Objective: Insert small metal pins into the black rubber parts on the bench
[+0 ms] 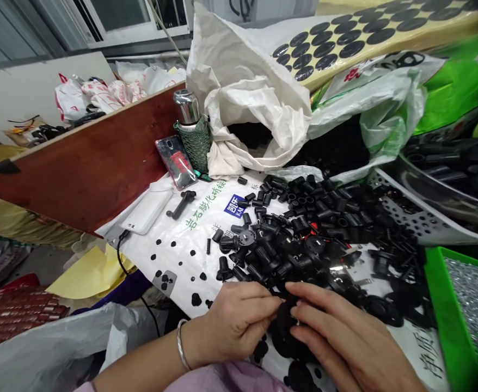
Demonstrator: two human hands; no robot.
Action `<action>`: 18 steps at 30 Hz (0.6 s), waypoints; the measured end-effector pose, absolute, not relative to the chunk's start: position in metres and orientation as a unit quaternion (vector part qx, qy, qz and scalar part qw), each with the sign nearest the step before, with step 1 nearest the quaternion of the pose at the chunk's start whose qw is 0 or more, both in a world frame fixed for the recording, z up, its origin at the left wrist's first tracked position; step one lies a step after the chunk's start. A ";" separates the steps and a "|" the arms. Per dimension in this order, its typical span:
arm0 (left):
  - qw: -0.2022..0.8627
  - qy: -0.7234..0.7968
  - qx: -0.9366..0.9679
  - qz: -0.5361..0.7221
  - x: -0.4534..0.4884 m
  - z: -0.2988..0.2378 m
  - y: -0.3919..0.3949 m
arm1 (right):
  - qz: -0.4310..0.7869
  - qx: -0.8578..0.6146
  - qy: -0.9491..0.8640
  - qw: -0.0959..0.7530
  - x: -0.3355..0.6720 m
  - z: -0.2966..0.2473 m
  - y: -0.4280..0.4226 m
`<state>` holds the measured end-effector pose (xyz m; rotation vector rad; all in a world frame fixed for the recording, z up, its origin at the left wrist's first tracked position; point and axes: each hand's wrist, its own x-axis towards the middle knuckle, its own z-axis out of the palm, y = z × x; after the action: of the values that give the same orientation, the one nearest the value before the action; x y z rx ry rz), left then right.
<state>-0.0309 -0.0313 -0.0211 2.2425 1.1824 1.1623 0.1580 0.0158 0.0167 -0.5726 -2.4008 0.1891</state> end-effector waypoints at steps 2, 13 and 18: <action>0.181 0.416 0.804 0.385 -0.032 -0.016 -0.033 | 0.085 -0.216 -0.918 0.322 0.160 0.015 0.017; 0.120 0.607 0.755 0.219 -0.113 0.000 0.041 | 0.144 -0.287 -0.892 0.319 0.194 -0.002 0.026; 0.155 0.578 0.789 0.139 -0.123 -0.011 0.074 | 0.130 -0.293 -0.894 0.314 0.205 -0.003 0.026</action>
<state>-0.1232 0.0745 -0.0114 2.2611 1.6569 0.3980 0.2052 0.0260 -0.0031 -0.7724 -2.3557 0.3432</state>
